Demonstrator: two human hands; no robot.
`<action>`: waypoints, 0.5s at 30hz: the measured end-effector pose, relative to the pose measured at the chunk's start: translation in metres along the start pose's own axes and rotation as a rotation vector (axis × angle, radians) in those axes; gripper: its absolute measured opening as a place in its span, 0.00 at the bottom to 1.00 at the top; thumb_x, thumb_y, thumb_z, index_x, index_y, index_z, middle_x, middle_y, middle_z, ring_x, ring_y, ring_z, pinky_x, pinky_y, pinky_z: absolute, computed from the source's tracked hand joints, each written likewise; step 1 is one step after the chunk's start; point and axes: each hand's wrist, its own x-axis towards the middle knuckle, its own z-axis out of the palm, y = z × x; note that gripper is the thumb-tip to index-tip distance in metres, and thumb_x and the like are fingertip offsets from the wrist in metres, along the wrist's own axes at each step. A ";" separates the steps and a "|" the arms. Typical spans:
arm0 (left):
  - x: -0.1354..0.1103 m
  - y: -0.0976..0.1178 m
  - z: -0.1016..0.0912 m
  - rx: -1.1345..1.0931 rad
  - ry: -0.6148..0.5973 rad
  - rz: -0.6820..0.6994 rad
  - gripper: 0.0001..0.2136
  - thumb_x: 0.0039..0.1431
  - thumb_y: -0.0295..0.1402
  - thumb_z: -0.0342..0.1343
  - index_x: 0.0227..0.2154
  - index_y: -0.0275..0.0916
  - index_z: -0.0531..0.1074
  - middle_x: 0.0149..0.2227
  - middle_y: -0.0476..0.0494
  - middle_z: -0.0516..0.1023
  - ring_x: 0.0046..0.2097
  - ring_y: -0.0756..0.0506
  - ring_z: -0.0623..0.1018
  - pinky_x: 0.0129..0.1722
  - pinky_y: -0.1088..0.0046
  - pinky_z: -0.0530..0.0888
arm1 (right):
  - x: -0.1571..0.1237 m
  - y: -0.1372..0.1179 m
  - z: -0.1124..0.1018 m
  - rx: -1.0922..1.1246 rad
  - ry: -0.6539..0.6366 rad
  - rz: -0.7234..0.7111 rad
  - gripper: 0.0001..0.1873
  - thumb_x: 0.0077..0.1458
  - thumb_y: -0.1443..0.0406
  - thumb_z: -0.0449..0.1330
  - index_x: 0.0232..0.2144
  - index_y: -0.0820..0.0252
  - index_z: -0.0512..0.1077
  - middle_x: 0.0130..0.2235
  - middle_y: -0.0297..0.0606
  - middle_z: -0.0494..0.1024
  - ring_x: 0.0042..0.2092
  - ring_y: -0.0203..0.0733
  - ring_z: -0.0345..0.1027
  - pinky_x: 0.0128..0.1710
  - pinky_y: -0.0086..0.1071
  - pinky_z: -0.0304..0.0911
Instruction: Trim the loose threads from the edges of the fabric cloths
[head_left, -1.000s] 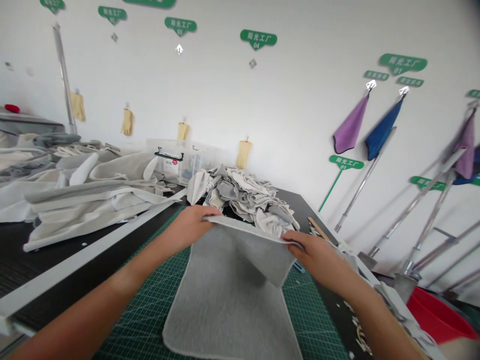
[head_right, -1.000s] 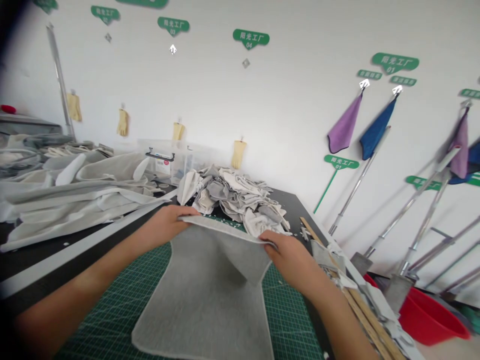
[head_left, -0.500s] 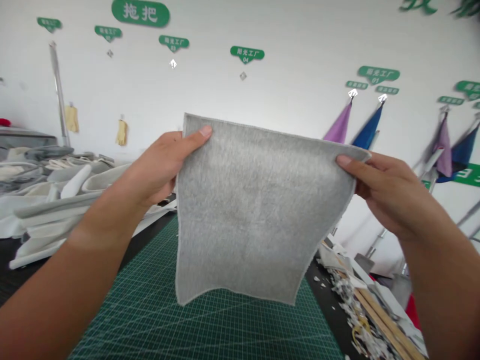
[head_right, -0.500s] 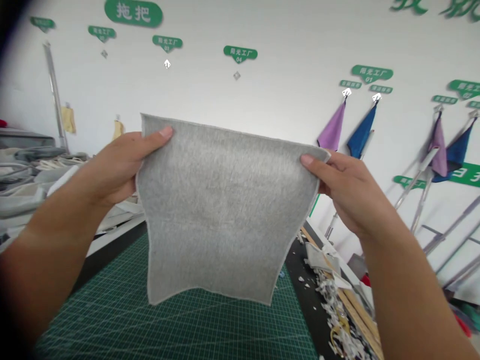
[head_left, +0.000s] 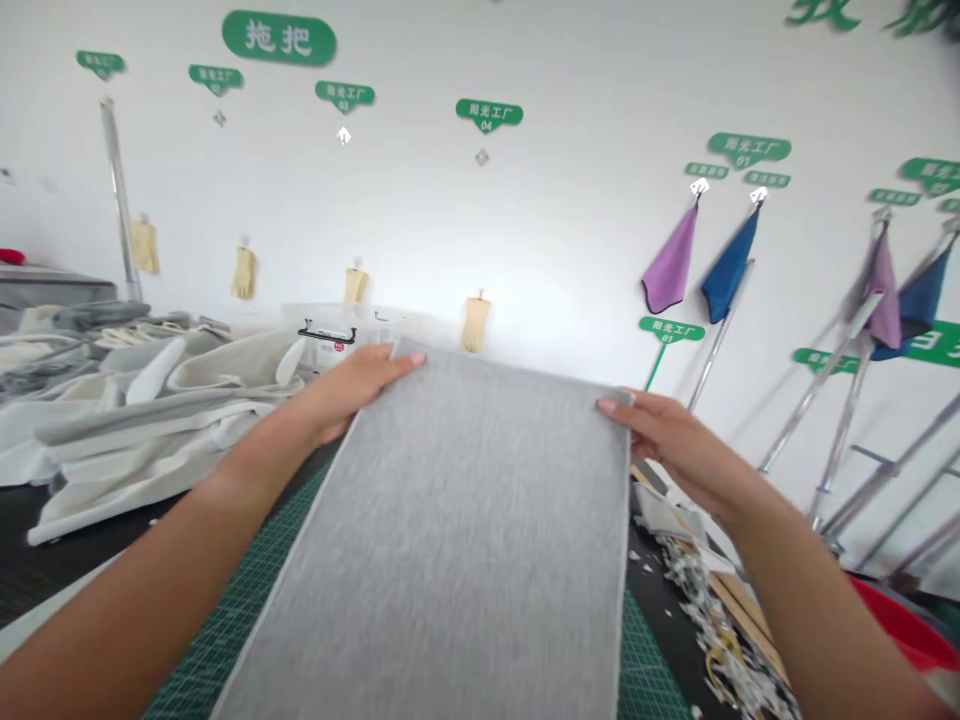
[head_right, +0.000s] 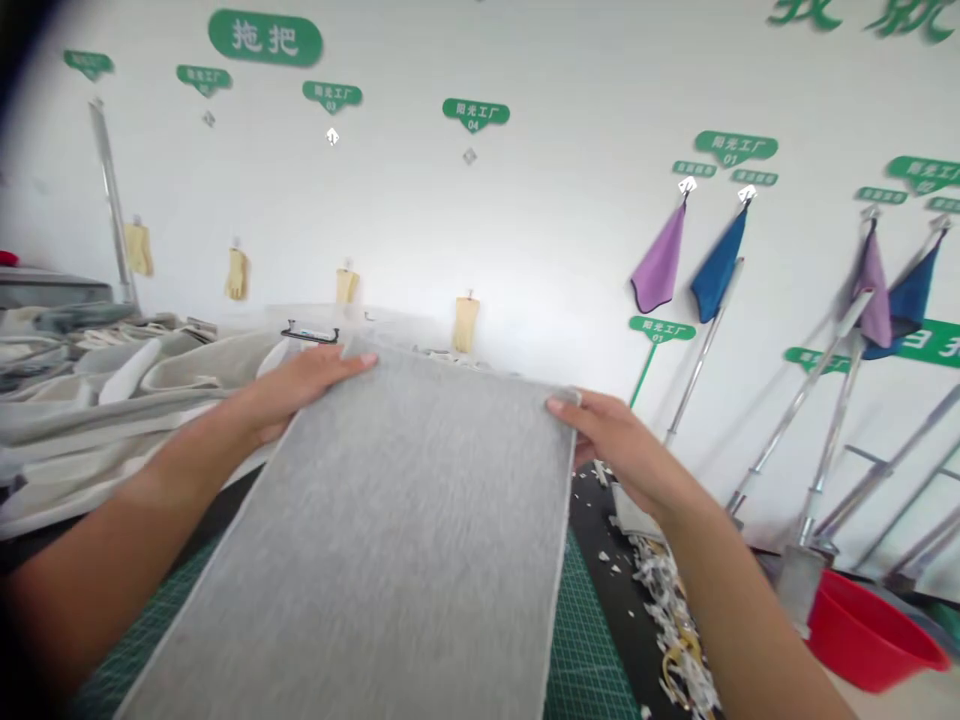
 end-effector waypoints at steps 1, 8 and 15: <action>0.007 -0.023 0.001 -0.018 -0.025 -0.052 0.26 0.53 0.54 0.60 0.45 0.36 0.76 0.40 0.39 0.82 0.40 0.39 0.81 0.36 0.66 0.77 | 0.004 0.019 0.006 0.023 -0.055 0.061 0.27 0.61 0.47 0.57 0.49 0.62 0.73 0.41 0.44 0.78 0.38 0.42 0.74 0.31 0.30 0.71; 0.024 -0.188 0.019 0.004 -0.088 -0.302 0.28 0.50 0.55 0.61 0.41 0.34 0.77 0.42 0.38 0.82 0.42 0.38 0.79 0.38 0.68 0.73 | 0.008 0.165 0.049 -0.274 -0.236 0.356 0.15 0.62 0.55 0.55 0.43 0.59 0.72 0.31 0.37 0.77 0.24 0.37 0.70 0.22 0.27 0.61; 0.025 -0.267 0.025 0.224 0.065 -0.227 0.20 0.49 0.48 0.58 0.35 0.35 0.77 0.35 0.42 0.81 0.40 0.38 0.79 0.37 0.67 0.72 | -0.033 0.230 0.063 -0.848 0.003 0.245 0.16 0.60 0.55 0.57 0.48 0.54 0.69 0.39 0.38 0.75 0.39 0.43 0.72 0.36 0.31 0.59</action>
